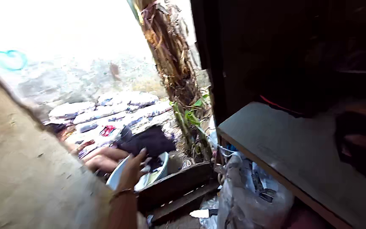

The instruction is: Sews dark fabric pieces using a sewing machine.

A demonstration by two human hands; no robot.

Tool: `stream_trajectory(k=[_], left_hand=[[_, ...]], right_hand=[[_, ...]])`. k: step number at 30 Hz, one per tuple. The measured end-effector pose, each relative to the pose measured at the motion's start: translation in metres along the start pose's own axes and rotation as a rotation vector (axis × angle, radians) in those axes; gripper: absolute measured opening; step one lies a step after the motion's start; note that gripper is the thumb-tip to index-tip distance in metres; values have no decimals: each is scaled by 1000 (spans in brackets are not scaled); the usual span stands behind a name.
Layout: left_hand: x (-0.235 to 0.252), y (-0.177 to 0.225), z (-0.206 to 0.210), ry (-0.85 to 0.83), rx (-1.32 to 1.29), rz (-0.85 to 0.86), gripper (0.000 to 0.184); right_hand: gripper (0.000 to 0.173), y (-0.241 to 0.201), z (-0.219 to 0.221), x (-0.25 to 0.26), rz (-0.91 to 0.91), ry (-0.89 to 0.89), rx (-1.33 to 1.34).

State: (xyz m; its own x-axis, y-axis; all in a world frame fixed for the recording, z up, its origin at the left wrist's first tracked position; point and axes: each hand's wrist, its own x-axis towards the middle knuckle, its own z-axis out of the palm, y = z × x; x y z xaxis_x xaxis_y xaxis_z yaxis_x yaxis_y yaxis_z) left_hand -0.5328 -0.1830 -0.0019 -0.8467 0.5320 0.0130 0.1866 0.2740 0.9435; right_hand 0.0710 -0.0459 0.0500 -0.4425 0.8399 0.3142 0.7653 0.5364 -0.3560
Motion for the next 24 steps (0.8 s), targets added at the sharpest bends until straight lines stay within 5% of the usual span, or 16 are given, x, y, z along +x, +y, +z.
stream_trajectory(k=[2, 5, 9, 13, 19, 24], left_hand=[[12, 12, 7, 3, 185, 59, 84], [-13, 63, 69, -283, 103, 334, 67], [-120, 137, 178, -902, -39, 923, 29], [-242, 185, 279, -1428, -48, 1435, 26], [-341, 191, 402, -1996, -220, 1545, 18], [-339, 166, 430, -2045, -99, 1532, 24]], right_hand=[[53, -27, -22, -37, -91, -164, 30], [32, -10, -33, -99, -310, -271, 83], [25, 55, -24, -156, -400, 111, -121], [31, 94, -14, -180, -229, 301, -216], [42, 89, -5, -182, -187, 286, -193], [56, 71, 7, -172, -283, 286, -127]])
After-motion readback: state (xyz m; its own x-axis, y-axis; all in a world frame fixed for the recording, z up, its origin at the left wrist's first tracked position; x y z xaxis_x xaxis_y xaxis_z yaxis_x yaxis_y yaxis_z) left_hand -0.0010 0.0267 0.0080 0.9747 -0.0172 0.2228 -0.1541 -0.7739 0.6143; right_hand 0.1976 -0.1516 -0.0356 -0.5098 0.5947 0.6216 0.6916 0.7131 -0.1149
